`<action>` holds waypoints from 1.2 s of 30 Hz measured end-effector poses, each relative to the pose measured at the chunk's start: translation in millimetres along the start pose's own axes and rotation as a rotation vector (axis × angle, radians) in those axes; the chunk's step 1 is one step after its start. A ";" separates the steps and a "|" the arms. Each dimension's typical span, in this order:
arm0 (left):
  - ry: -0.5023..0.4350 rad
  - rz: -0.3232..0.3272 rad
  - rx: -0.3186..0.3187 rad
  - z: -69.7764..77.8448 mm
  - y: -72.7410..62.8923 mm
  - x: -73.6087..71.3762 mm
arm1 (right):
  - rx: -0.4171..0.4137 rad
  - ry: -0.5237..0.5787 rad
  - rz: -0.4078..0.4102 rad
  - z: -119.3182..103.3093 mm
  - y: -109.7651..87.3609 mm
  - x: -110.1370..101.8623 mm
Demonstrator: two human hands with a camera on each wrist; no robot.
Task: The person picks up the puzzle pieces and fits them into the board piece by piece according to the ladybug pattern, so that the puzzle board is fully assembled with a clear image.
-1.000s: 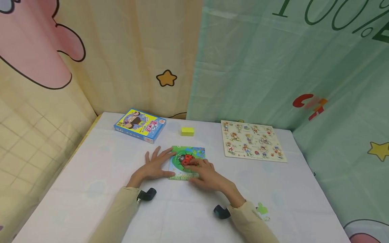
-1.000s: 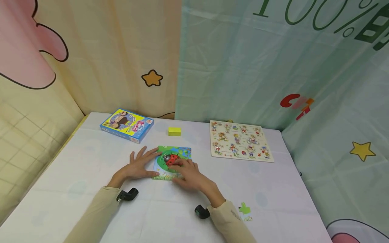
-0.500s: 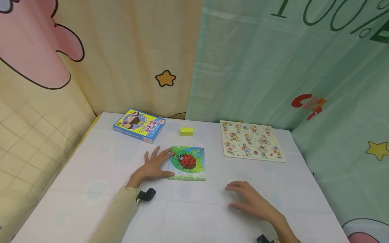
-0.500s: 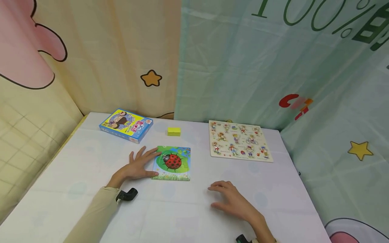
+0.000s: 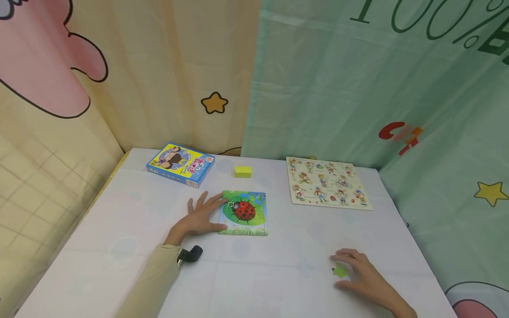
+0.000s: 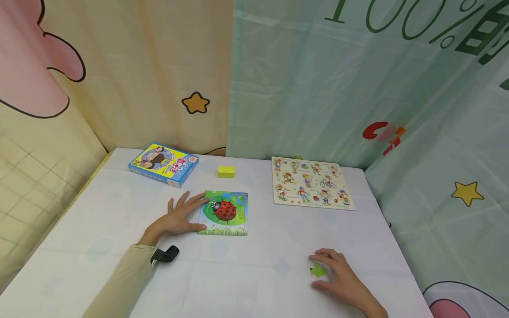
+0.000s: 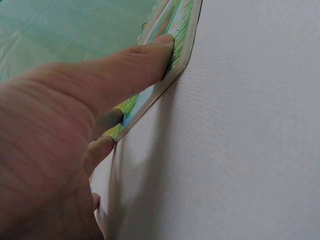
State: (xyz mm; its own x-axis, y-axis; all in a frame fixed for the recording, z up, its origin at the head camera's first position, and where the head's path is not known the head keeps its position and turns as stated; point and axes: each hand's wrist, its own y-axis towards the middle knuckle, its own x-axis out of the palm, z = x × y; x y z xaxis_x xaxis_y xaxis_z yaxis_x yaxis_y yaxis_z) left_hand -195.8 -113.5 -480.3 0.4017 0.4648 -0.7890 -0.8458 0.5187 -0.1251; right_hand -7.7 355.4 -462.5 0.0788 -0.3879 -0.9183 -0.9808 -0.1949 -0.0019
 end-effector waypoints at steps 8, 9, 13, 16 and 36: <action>-0.004 0.009 0.007 -0.8 -0.2 1.2 | -0.051 0.050 0.033 13.2 -7.5 6.4; -0.006 0.010 0.007 -0.6 -0.4 1.1 | -0.067 0.053 0.045 13.8 -7.8 7.1; -0.013 0.011 0.005 0.0 -0.8 0.7 | -0.128 0.059 0.068 15.4 -7.2 8.1; -0.013 0.011 0.007 -1.0 -0.3 1.5 | -0.129 0.065 0.054 16.2 -6.0 7.0; -0.015 0.013 0.011 -1.1 -2.0 1.5 | -0.204 0.108 -0.030 -51.3 86.8 14.6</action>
State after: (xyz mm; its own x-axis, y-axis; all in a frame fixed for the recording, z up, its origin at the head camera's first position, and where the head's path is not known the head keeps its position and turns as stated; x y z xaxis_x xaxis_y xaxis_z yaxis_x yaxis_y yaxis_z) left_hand -194.0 -114.7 -481.9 0.3960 0.4821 -0.7816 -0.8471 0.5203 -0.1082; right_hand -82.5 286.6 -455.8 0.1367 -0.4714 -0.8713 -0.9223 -0.3814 0.0617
